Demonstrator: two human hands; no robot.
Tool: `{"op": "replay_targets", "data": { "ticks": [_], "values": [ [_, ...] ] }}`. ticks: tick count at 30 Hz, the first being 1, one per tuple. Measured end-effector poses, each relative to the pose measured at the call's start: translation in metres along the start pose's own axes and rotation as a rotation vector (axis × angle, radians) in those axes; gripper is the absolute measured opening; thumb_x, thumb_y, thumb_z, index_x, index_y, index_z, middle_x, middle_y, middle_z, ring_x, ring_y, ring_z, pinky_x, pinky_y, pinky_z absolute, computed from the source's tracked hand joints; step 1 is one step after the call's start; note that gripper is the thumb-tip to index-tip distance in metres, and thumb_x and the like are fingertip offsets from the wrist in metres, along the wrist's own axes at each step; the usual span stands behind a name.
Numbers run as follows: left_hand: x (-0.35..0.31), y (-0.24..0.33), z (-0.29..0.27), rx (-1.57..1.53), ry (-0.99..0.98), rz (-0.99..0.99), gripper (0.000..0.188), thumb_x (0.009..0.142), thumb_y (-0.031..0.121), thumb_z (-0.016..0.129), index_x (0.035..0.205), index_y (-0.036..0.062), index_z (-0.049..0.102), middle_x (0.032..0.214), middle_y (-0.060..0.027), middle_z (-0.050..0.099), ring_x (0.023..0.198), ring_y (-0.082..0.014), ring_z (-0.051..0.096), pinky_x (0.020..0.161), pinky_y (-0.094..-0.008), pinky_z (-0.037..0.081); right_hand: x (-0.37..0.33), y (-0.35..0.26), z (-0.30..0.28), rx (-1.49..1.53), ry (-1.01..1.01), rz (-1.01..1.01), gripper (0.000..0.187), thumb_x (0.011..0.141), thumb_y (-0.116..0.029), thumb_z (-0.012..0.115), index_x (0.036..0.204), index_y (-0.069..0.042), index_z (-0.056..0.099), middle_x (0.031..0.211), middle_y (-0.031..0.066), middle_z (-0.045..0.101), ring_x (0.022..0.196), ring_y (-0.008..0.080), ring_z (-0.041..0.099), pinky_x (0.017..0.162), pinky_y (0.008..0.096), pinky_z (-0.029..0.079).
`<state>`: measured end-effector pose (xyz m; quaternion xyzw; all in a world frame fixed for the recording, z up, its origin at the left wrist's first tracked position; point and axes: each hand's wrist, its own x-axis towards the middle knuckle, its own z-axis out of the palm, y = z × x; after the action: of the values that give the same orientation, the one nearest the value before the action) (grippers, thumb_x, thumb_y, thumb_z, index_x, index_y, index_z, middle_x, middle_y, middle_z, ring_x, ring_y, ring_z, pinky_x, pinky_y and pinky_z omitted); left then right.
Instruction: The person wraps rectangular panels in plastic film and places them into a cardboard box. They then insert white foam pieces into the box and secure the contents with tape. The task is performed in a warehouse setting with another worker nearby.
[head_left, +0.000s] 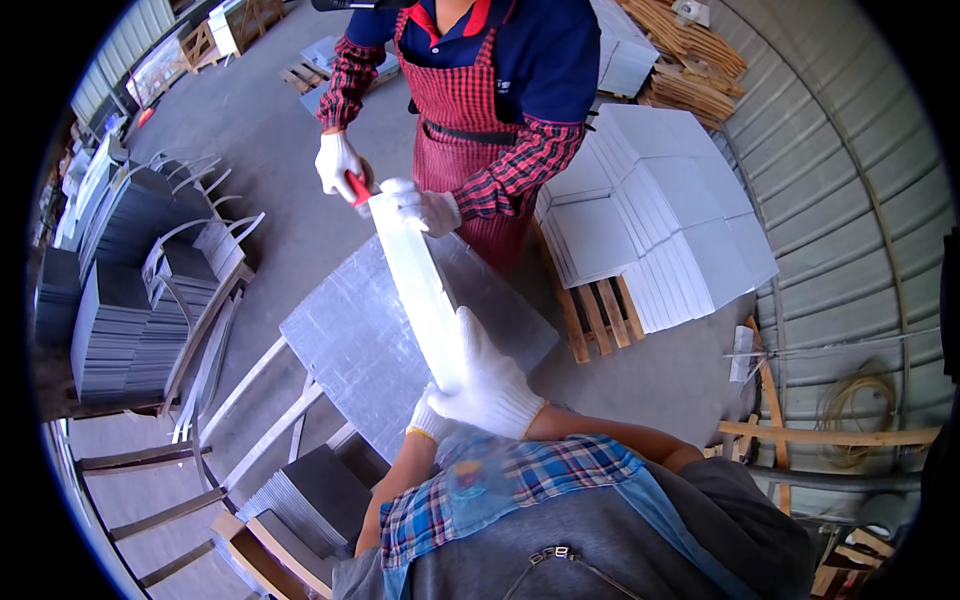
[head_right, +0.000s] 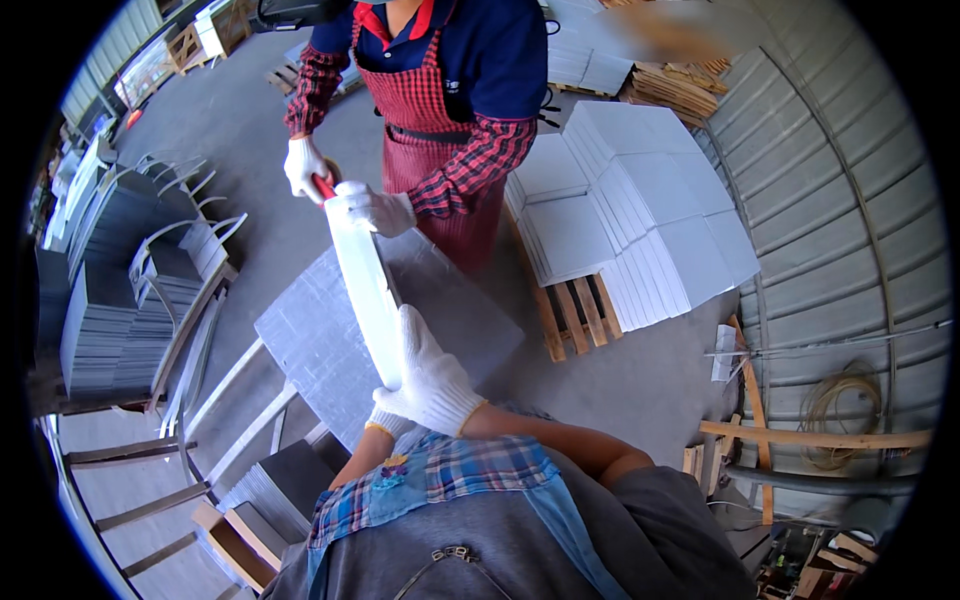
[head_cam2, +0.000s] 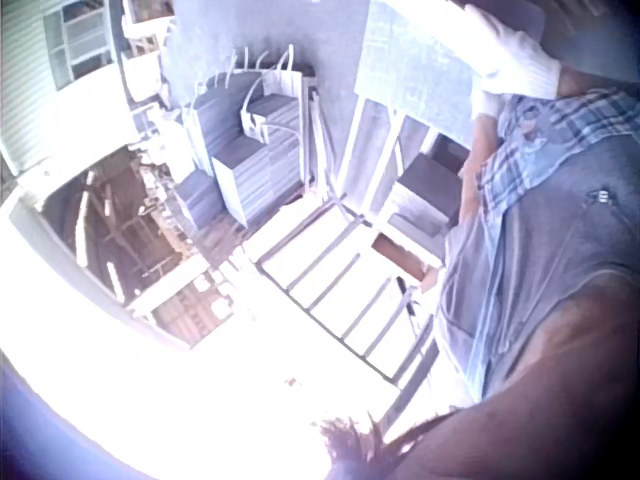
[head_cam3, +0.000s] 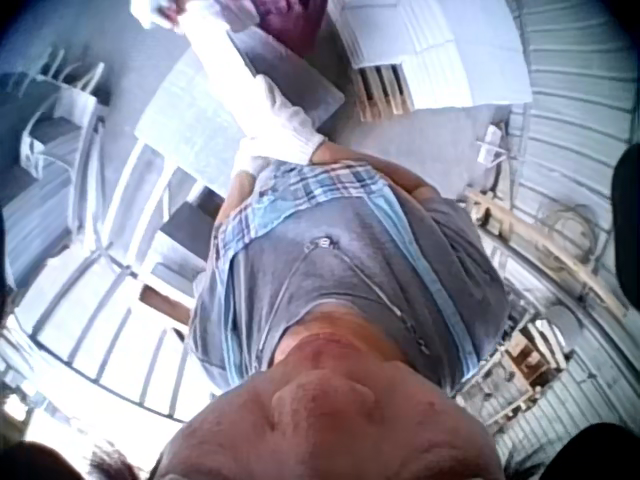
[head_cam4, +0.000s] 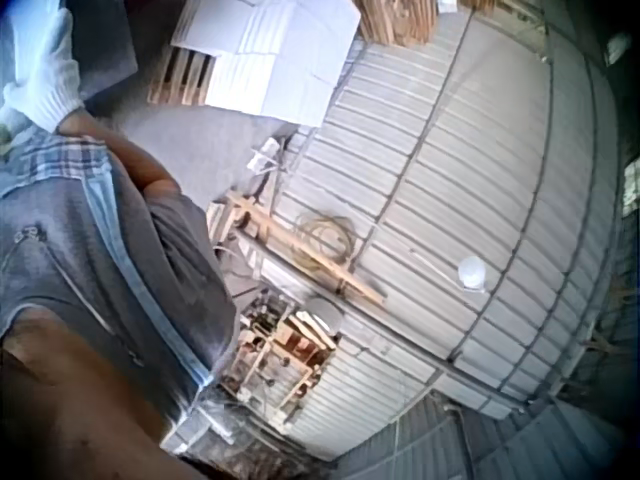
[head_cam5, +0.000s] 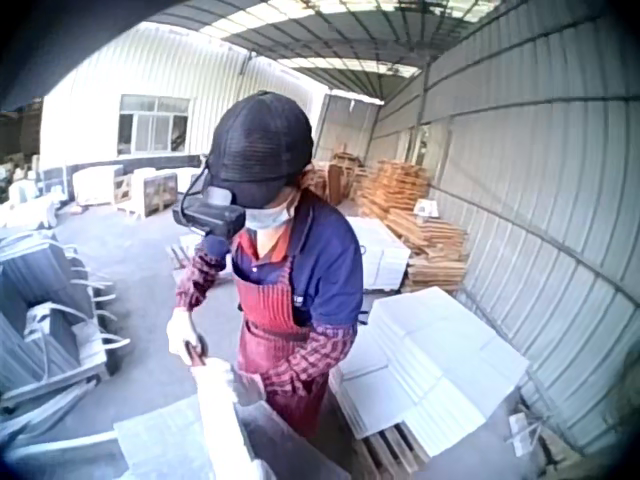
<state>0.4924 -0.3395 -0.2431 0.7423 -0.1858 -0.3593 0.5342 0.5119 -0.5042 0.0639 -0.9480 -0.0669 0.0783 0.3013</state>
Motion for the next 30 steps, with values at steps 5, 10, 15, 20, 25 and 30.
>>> {"op": "replay_targets", "data": {
  "ticks": [5, 10, 15, 20, 25, 30],
  "values": [
    [0.003, 0.037, 0.015, -1.328, 0.145, -0.069, 0.083, 0.101, 0.069, 0.020, 0.159, 0.0103, 0.026, 0.162, -0.0128, 0.034, 0.148, -0.0372, 0.030, 0.123, -0.0470, 0.022, 0.004, -0.018, 0.000, 0.032, 0.010, 0.025, 0.111, 0.077, -0.042, 0.079, 0.152, 0.005, 0.012, 0.138, 0.0342, 0.044, 0.110, 0.0483, 0.063, 0.089, 0.0505, 0.055],
    [0.011, 0.059, 0.018, -1.682, 0.295, -0.188, 0.090, 0.097, 0.076, 0.012, 0.159, 0.0124, 0.027, 0.164, -0.0110, 0.030, 0.149, -0.0374, 0.026, 0.123, -0.0517, 0.018, 0.008, -0.021, 0.005, 0.071, 0.006, 0.063, 0.117, 0.077, -0.051, 0.078, 0.152, 0.010, 0.012, 0.142, 0.0350, 0.042, 0.119, 0.0488, 0.058, 0.096, 0.0508, 0.052],
    [0.019, 0.083, 0.015, -2.060, 0.412, -0.290, 0.090, 0.097, 0.077, 0.011, 0.158, 0.0133, 0.030, 0.161, -0.0103, 0.034, 0.147, -0.0372, 0.030, 0.122, -0.0564, 0.019, 0.006, 0.002, 0.005, 0.003, 0.029, 0.029, 0.123, 0.074, -0.052, 0.081, 0.153, 0.012, 0.011, 0.147, 0.0363, 0.038, 0.130, 0.0467, 0.051, 0.102, 0.0480, 0.049],
    [0.030, 0.052, 0.033, -2.001, 0.461, -0.126, 0.089, 0.097, 0.076, 0.015, 0.156, 0.0118, 0.035, 0.156, -0.0162, 0.041, 0.142, -0.0414, 0.038, 0.120, -0.0577, 0.025, 0.004, -0.002, -0.005, 0.091, -0.039, 0.100, 0.124, 0.074, -0.050, 0.082, 0.154, 0.011, 0.010, 0.147, 0.0353, 0.038, 0.129, 0.0462, 0.053, 0.102, 0.0476, 0.049],
    [0.048, 0.003, 0.050, -1.973, 0.482, -0.095, 0.086, 0.098, 0.075, 0.023, 0.153, 0.0111, 0.039, 0.152, -0.0188, 0.045, 0.138, -0.0434, 0.042, 0.118, -0.0601, 0.028, 0.002, -0.010, -0.015, 0.139, -0.042, 0.132, 0.119, 0.076, -0.045, 0.082, 0.154, 0.009, 0.010, 0.144, 0.0328, 0.041, 0.125, 0.0460, 0.056, 0.100, 0.0471, 0.051],
    [0.054, 0.006, 0.056, -1.856, 0.614, -0.076, 0.082, 0.098, 0.073, 0.029, 0.152, 0.0124, 0.041, 0.150, -0.0180, 0.047, 0.137, -0.0434, 0.043, 0.117, -0.0629, 0.028, 0.003, 0.015, -0.026, 0.149, -0.045, 0.052, 0.117, 0.076, -0.040, 0.082, 0.153, 0.010, 0.010, 0.141, 0.0309, 0.039, 0.127, 0.0457, 0.052, 0.100, 0.0475, 0.049]
  ]
}}
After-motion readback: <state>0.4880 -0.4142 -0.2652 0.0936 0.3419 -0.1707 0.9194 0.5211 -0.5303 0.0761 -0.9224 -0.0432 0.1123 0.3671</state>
